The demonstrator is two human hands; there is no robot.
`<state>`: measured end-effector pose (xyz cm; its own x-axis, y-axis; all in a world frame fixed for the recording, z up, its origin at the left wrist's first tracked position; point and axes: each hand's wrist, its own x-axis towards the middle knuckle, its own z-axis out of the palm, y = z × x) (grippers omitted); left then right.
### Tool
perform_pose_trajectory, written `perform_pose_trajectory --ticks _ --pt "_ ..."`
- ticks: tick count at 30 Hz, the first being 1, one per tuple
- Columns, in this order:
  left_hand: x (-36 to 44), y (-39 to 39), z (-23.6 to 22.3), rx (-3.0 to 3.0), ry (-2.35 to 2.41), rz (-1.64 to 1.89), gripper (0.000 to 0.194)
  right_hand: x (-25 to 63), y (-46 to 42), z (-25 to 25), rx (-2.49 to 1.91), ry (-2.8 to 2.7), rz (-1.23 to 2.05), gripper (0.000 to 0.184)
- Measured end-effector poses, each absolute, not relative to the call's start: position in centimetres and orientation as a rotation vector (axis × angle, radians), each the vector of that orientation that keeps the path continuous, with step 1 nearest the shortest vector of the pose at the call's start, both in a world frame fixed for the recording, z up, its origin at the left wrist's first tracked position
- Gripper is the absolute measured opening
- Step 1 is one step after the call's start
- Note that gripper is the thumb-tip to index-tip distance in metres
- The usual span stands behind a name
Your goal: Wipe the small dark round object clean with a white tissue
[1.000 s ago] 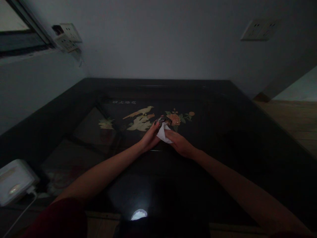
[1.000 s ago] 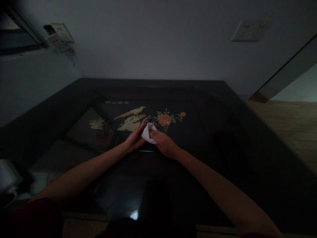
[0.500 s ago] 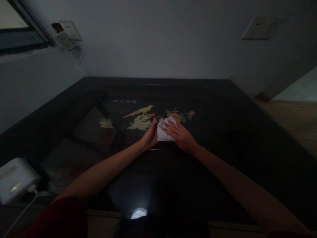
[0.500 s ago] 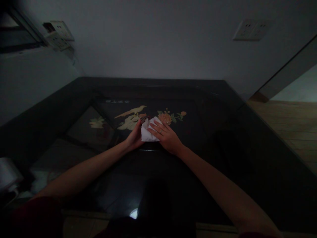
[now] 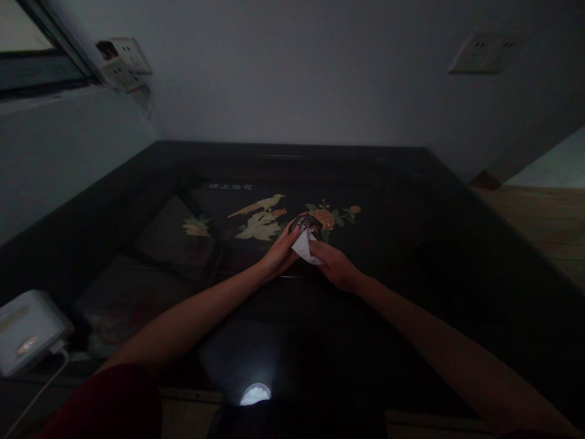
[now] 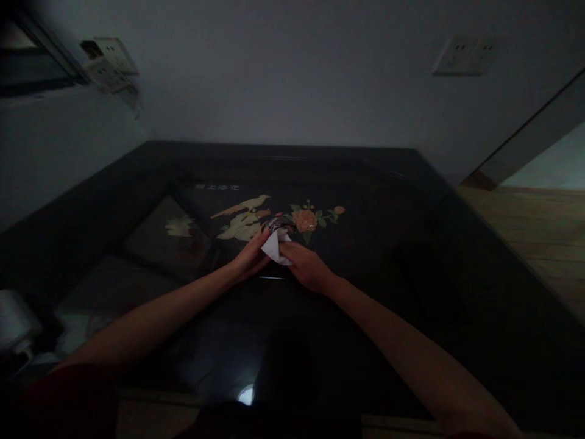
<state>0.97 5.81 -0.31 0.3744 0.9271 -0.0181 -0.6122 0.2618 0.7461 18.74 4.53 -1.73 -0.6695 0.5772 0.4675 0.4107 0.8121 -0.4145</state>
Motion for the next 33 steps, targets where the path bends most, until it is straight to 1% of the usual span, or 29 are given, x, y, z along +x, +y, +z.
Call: perform_pose_trajectory --ticks 3,10,13,17,20,22,26,29,31,33 --pt "1.1 6.0 -0.5 0.703 0.531 1.134 0.063 18.7 4.8 -1.5 -0.766 -2.473 0.263 0.048" --pt "1.6 6.5 -1.3 0.62 0.474 1.163 0.048 19.3 5.0 -0.6 -0.915 -2.586 -0.23 0.045" --pt "1.5 6.2 -0.9 0.646 0.479 1.135 0.046 19.4 4.8 -0.2 -0.939 -2.561 -0.294 0.044" --pt "1.5 6.0 -0.5 0.644 0.522 1.148 0.042 18.9 4.5 -0.2 -0.954 -2.522 -0.284 0.044" --pt "1.4 6.1 -0.7 0.649 0.528 1.127 0.04 18.4 4.3 -0.7 -0.959 -2.507 -0.217 0.044" --pt "1.3 6.0 -0.9 0.66 0.519 1.101 0.041 18.3 4.3 -1.1 -0.938 -2.487 -0.108 0.044" --pt "0.9 5.6 -0.4 0.705 0.54 1.048 0.055 18.4 4.3 -1.4 -0.866 -2.346 0.261 0.049" --pt "0.8 5.2 0.1 0.722 0.543 1.035 0.061 18.7 4.4 -1.2 -0.878 -2.179 0.574 0.049" --pt "0.9 5.1 0.2 0.732 0.53 1.037 0.065 18.8 4.4 -1.0 -0.913 -2.096 0.71 0.047" --pt "1.0 5.1 0.1 0.746 0.531 1.039 0.072 18.9 4.5 -1.0 -0.93 -2.075 0.757 0.046"
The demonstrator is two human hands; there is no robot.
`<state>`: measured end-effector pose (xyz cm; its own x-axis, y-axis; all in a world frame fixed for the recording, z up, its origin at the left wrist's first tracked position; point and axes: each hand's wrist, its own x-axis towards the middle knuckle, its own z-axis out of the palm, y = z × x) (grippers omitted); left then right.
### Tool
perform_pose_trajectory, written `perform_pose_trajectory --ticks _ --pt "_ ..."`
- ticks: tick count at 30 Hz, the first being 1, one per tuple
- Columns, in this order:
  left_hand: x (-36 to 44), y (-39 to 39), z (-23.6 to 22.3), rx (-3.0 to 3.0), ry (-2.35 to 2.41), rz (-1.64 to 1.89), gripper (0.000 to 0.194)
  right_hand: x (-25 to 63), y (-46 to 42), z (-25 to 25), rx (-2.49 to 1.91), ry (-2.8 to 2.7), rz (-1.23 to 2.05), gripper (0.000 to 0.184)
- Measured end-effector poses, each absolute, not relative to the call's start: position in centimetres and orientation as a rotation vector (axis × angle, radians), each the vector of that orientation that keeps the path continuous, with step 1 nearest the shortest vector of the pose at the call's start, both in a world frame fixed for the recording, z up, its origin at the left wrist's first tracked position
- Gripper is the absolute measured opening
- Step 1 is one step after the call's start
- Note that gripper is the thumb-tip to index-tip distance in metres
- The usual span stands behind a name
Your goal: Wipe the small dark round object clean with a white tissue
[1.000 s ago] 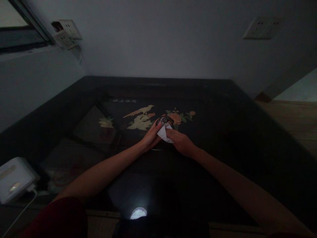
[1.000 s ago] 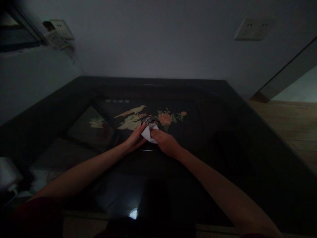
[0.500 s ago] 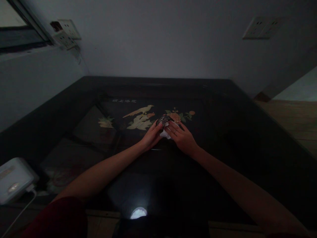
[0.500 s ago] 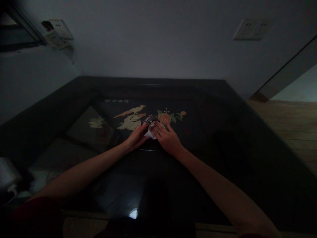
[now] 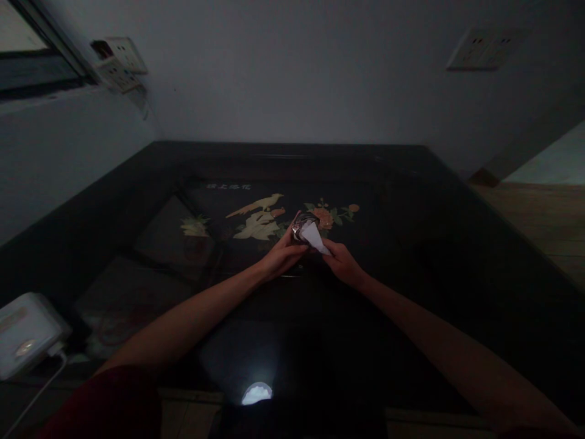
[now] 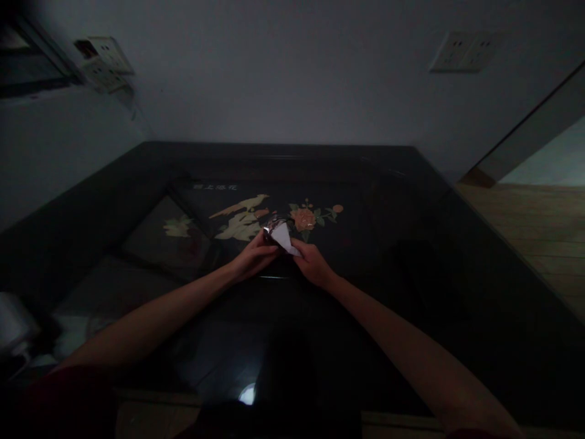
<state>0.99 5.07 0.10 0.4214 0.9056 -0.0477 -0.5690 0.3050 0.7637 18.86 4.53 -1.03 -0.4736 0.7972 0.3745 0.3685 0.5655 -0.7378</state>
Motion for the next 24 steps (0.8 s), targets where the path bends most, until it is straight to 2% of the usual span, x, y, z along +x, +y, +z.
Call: perform_pose_trajectory --ticks 3,8,14,19,24 --pt "1.1 5.1 0.0 0.744 0.558 1.049 0.077 19.1 4.7 -1.3 -0.881 -2.15 0.645 0.045" --pt "1.2 5.0 0.1 0.717 0.595 1.032 0.072 19.8 5.3 -1.4 -0.835 -2.37 0.237 0.048" --pt "1.4 5.1 -0.5 0.765 0.555 1.046 0.065 20.0 5.4 -0.4 -0.905 -2.478 -0.218 0.04" --pt "1.4 5.5 -1.1 0.827 0.558 1.076 0.055 19.6 5.0 -0.2 -0.939 -2.468 -0.267 0.041" --pt "1.4 5.7 -1.2 0.775 0.61 1.123 0.05 19.0 4.6 -0.6 -0.883 -2.438 -0.107 0.044"
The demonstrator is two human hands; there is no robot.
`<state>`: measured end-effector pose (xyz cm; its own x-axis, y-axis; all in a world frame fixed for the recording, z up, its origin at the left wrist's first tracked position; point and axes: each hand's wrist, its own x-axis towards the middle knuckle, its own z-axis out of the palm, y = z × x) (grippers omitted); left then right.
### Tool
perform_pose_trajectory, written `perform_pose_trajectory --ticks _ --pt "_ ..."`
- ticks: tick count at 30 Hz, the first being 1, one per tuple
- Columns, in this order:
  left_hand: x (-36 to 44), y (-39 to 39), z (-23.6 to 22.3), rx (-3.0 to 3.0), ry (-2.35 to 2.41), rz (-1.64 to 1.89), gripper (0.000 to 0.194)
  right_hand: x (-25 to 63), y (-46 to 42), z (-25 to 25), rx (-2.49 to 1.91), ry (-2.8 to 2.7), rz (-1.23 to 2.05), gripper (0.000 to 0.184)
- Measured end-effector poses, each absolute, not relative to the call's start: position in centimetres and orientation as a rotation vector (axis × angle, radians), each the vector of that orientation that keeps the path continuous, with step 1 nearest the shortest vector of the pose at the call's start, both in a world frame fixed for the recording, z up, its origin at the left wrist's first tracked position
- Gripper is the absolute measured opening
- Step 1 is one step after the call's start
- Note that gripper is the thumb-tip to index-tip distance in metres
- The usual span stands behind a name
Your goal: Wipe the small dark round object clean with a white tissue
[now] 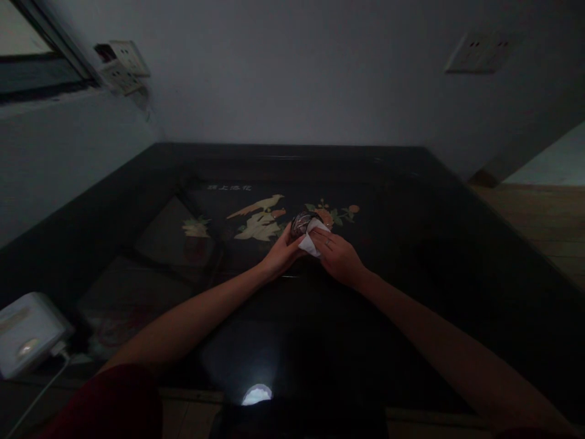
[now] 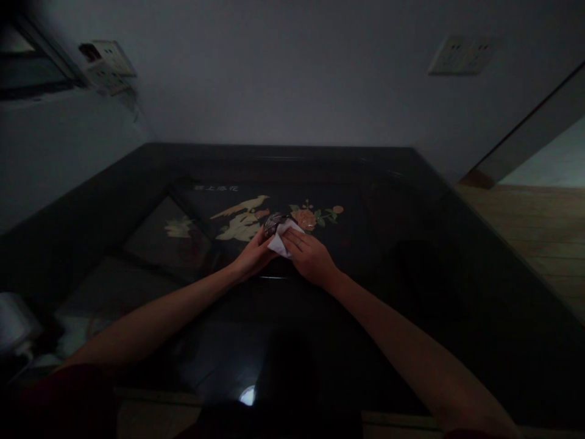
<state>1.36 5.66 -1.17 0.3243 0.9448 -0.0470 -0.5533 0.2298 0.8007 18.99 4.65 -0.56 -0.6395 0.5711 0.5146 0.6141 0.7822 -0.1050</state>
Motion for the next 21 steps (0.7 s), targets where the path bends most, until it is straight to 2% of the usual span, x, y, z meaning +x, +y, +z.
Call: perform_pose_trajectory --ticks 9,21 --pt "1.3 5.5 -0.5 0.717 0.626 1.091 0.048 19.1 4.0 -1.0 -0.865 -2.363 0.13 0.055" --pt "1.3 5.5 0.0 0.691 0.594 1.132 0.037 18.9 4.0 -0.4 -0.775 -2.372 0.085 0.042"
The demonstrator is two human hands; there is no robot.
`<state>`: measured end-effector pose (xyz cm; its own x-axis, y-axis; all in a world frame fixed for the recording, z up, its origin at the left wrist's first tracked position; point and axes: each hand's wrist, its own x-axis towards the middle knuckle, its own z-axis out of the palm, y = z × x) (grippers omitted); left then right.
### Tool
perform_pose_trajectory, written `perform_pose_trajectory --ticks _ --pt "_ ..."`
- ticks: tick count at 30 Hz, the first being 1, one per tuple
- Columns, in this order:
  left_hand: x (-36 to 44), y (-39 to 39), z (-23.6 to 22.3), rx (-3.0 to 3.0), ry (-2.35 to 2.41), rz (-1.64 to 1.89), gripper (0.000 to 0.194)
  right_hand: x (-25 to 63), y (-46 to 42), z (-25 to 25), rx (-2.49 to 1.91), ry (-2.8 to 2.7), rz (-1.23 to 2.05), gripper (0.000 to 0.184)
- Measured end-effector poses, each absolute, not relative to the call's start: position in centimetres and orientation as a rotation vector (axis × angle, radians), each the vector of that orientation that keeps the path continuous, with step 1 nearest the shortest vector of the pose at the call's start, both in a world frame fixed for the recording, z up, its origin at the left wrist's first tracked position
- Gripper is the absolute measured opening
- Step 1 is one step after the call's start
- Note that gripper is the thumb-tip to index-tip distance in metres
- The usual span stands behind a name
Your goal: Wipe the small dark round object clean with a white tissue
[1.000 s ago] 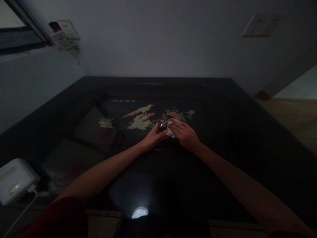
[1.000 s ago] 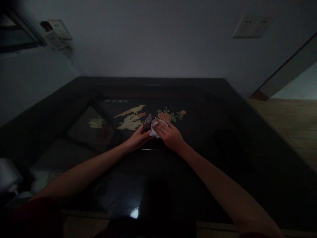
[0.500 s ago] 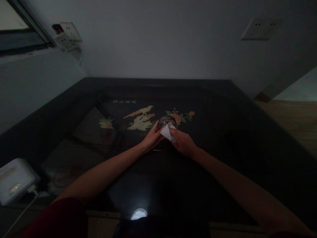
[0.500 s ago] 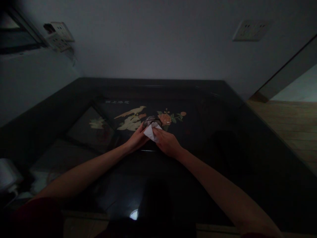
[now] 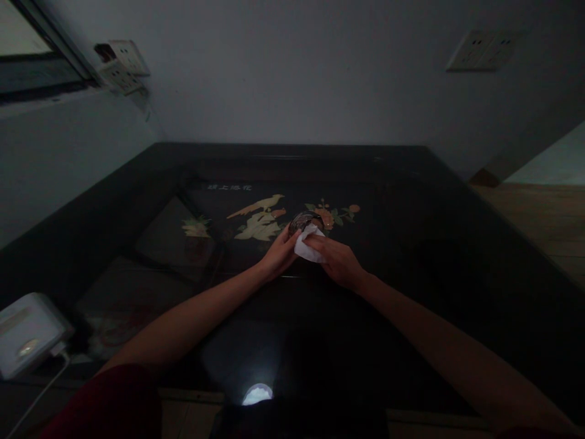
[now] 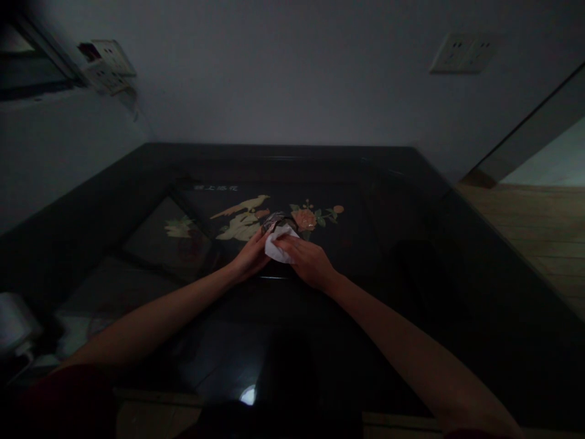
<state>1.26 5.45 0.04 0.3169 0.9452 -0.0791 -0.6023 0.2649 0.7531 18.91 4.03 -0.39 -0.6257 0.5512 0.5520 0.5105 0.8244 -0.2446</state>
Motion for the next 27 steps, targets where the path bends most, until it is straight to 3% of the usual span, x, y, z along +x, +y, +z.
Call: perform_pose_trajectory --ticks 15,27 --pt "1.1 5.7 -0.3 0.672 0.572 1.135 0.041 19.1 4.7 -0.2 -0.943 -2.511 -0.357 0.04" --pt "1.0 6.0 -1.1 0.706 0.612 1.128 0.038 18.6 4.3 -1.4 -0.773 -2.37 0.315 0.045"
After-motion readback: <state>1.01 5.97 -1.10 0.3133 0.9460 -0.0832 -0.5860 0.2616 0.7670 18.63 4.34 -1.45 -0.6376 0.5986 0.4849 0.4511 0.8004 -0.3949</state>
